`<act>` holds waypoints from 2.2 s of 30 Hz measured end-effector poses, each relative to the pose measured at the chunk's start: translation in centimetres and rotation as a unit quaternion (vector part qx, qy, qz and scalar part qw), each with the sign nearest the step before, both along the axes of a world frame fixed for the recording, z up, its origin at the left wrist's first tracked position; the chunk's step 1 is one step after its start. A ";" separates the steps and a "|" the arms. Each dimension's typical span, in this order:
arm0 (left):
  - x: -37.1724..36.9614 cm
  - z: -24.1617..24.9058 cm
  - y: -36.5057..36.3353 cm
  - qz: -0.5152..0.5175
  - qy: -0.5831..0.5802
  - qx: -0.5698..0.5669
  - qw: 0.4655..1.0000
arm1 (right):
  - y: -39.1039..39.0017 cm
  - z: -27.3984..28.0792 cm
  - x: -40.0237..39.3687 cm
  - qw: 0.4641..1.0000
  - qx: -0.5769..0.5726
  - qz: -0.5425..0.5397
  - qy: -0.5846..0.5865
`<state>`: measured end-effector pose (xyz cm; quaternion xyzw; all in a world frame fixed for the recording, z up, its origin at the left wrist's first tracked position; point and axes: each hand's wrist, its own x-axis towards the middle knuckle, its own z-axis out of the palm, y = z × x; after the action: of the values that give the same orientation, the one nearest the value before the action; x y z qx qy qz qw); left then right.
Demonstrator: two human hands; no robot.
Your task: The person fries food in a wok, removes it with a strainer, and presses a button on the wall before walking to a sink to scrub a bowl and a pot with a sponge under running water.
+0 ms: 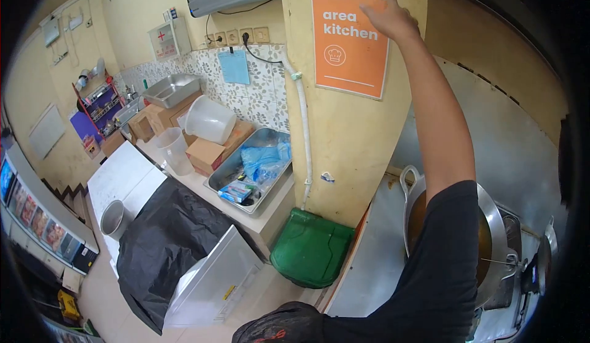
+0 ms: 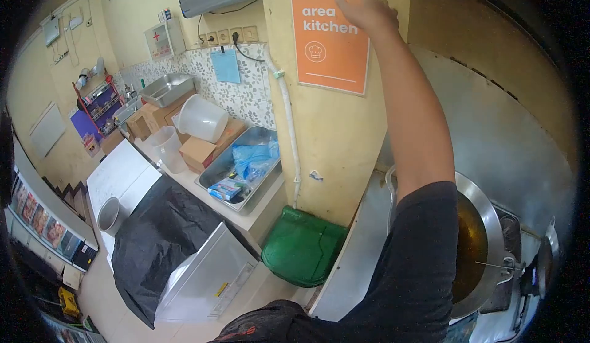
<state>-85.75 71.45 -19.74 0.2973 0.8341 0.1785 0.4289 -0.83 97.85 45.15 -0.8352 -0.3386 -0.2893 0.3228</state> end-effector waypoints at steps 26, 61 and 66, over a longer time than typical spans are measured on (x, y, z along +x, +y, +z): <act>0.2 -1.7 3.4 -0.039 -0.026 -0.007 0.999 | 0.7 2.9 1.4 1.000 0.018 -0.019 0.010; 0.9 -3.1 5.1 -0.098 -0.062 0.023 0.993 | -3.2 -2.9 -4.4 0.996 -0.027 0.048 0.063; 1.2 -3.2 5.4 -0.091 -0.052 0.000 0.994 | -4.0 0.8 -2.8 0.995 -0.073 -0.065 0.007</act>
<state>-84.52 76.86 -22.93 0.3628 0.7801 0.1538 0.4859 -3.65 93.88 45.92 -0.8784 -0.3018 -0.2786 0.2443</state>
